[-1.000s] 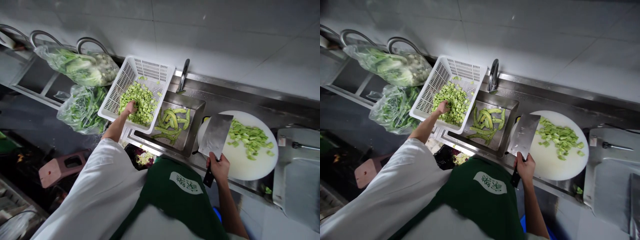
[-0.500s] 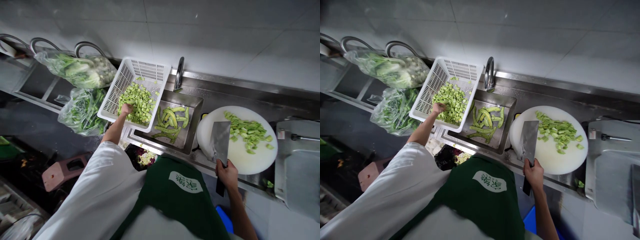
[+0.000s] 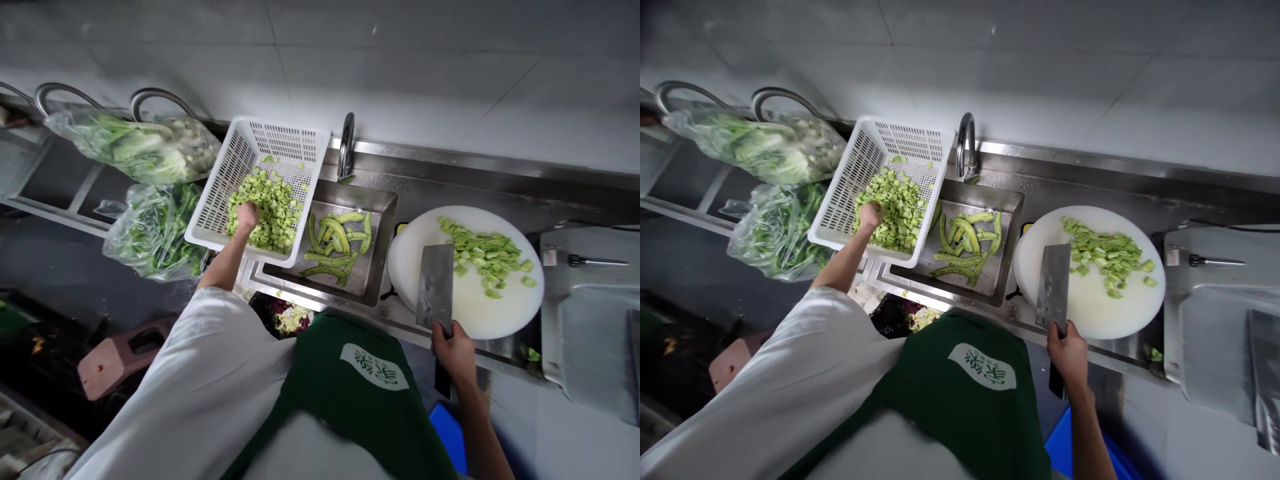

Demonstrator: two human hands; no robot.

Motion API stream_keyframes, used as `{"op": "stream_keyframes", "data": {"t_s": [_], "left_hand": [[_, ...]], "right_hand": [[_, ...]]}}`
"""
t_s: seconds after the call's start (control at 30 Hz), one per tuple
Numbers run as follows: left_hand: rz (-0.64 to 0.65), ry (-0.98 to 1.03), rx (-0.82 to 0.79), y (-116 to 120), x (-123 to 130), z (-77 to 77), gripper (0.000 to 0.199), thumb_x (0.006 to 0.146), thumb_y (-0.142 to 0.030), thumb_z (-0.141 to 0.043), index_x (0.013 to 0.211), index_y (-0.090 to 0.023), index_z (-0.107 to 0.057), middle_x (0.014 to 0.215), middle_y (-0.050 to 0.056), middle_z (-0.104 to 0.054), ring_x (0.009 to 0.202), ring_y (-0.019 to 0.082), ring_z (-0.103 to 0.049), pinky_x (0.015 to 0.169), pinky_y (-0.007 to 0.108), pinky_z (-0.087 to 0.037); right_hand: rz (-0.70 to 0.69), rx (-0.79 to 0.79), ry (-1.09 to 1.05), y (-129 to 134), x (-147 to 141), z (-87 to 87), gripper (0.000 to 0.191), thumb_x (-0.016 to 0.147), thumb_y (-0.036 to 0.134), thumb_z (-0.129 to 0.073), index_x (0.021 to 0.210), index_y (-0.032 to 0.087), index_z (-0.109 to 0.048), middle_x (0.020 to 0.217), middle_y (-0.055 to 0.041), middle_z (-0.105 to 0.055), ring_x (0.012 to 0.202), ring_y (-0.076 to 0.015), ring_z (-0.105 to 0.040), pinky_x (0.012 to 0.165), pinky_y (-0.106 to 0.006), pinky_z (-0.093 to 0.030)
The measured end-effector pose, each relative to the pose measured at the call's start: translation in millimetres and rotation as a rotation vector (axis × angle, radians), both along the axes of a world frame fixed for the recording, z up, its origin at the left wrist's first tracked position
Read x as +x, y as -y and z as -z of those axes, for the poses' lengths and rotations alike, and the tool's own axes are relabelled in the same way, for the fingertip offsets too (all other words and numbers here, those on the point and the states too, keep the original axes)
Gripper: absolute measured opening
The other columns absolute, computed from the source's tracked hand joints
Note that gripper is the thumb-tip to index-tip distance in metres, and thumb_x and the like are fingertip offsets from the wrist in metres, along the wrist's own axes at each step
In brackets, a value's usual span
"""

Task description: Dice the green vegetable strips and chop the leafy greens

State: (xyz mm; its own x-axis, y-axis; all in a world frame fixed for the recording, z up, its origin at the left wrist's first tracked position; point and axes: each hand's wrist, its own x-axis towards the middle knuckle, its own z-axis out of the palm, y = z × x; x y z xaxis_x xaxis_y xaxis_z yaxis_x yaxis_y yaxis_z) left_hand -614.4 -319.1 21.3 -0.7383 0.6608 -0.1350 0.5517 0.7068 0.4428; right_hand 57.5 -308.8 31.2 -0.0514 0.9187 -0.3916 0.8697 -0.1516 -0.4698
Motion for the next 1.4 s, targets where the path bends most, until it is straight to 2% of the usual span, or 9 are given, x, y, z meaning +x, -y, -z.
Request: {"op": "stream_keyframes", "data": {"t_s": [0.1, 0.2, 0.33, 0.43, 0.53, 0.63, 0.8, 1.07, 1.4], "left_hand": [[-0.090, 0.015, 0.247, 0.4, 29.5, -26.1, 0.015, 0.081, -0.016, -0.061, 0.095, -0.011, -0.064, 0.077, 0.004, -0.066, 0.073, 0.016, -0.062, 0.069, 0.026, -0.051], [-0.029, 0.261, 0.575, -10.6, 108.1, -29.6, 0.020, 0.077, -0.022, -0.065, 0.095, -0.016, -0.063, 0.082, 0.001, -0.065, 0.063, 0.010, -0.058, 0.061, 0.021, -0.049], [0.064, 0.727, 0.681, -46.6, 273.7, 5.4, 0.022, 0.077, -0.033, -0.065, 0.094, -0.020, -0.061, 0.089, 0.001, -0.065, 0.065, 0.010, -0.062, 0.065, 0.025, -0.054], [0.149, 0.931, 0.499, -73.2, 394.4, 41.7, 0.020, 0.081, -0.034, -0.061, 0.097, -0.021, -0.061, 0.085, 0.002, -0.066, 0.067, 0.013, -0.066, 0.069, 0.030, -0.056], [0.228, 0.916, 0.334, -85.8, 466.3, 71.6, 0.018, 0.080, -0.032, -0.063, 0.095, -0.021, -0.062, 0.074, 0.002, -0.064, 0.063, 0.015, -0.064, 0.066, 0.031, -0.055], [0.261, 0.794, 0.299, -83.6, 484.7, 88.8, 0.018, 0.076, -0.030, -0.070, 0.091, -0.021, -0.065, 0.075, 0.002, -0.065, 0.066, 0.016, -0.062, 0.069, 0.031, -0.052], [0.336, 0.522, 0.282, -73.3, 476.4, 95.2, 0.018, 0.080, -0.032, -0.071, 0.091, -0.018, -0.072, 0.083, 0.004, -0.071, 0.070, 0.016, -0.062, 0.070, 0.027, -0.048], [0.207, 0.664, 0.284, -71.7, 482.7, 101.5, 0.017, 0.083, -0.030, -0.067, 0.091, -0.016, -0.071, 0.062, -0.002, -0.062, 0.050, 0.012, -0.054, 0.052, 0.023, -0.039], [0.316, 0.669, 0.375, -60.9, 476.6, 102.8, 0.024, 0.077, -0.028, -0.074, 0.098, -0.017, -0.069, 0.079, 0.000, -0.066, 0.060, 0.012, -0.059, 0.056, 0.022, -0.047]], "right_hand": [[-0.092, 0.041, 0.126, -4.3, 8.0, 7.8, 0.021, 0.087, 0.043, -0.056, 0.077, 0.025, -0.054, 0.055, -0.0013, -0.057, 0.055, -0.0210, -0.054, 0.059, -0.030, -0.036], [-0.210, 0.024, 0.215, -6.6, 10.6, 10.4, 0.015, 0.092, 0.035, -0.054, 0.086, 0.022, -0.058, 0.062, -0.0018, -0.060, 0.057, -0.0181, -0.051, 0.061, -0.028, -0.031], [-0.345, -0.012, 0.270, -6.3, 17.0, 5.7, 0.017, 0.100, 0.030, -0.048, 0.095, 0.018, -0.060, 0.072, -0.0046, -0.066, 0.062, -0.0167, -0.054, 0.062, -0.028, -0.028], [-0.384, -0.014, 0.338, -4.8, 32.0, 0.5, 0.020, 0.103, 0.030, -0.046, 0.102, 0.016, -0.060, 0.075, -0.0065, -0.069, 0.064, -0.0178, -0.057, 0.062, -0.028, -0.026], [-0.373, -0.026, 0.411, -0.6, 51.9, -5.4, 0.023, 0.105, 0.030, -0.043, 0.105, 0.014, -0.059, 0.077, -0.0088, -0.071, 0.064, -0.0188, -0.059, 0.060, -0.028, -0.025], [-0.385, -0.056, 0.428, 4.4, 67.1, -11.7, 0.025, 0.106, 0.031, -0.039, 0.106, 0.014, -0.058, 0.078, -0.0099, -0.072, 0.064, -0.0202, -0.062, 0.059, -0.029, -0.025], [-0.508, -0.125, 0.369, 2.6, 71.1, -16.7, 0.028, 0.107, 0.032, -0.034, 0.104, 0.016, -0.057, 0.080, -0.0085, -0.072, 0.070, -0.0214, -0.067, 0.062, -0.028, -0.031], [-0.606, -0.236, 0.434, -9.9, 64.6, -19.9, 0.032, 0.108, 0.031, -0.028, 0.112, 0.015, -0.056, 0.088, -0.0121, -0.072, 0.082, -0.0251, -0.071, 0.071, -0.030, -0.041], [-0.583, -0.271, 0.425, -35.9, 44.1, -6.7, 0.030, 0.109, 0.032, -0.028, 0.116, 0.014, -0.050, 0.095, -0.0150, -0.072, 0.091, -0.0270, -0.072, 0.073, -0.031, -0.044]]}}
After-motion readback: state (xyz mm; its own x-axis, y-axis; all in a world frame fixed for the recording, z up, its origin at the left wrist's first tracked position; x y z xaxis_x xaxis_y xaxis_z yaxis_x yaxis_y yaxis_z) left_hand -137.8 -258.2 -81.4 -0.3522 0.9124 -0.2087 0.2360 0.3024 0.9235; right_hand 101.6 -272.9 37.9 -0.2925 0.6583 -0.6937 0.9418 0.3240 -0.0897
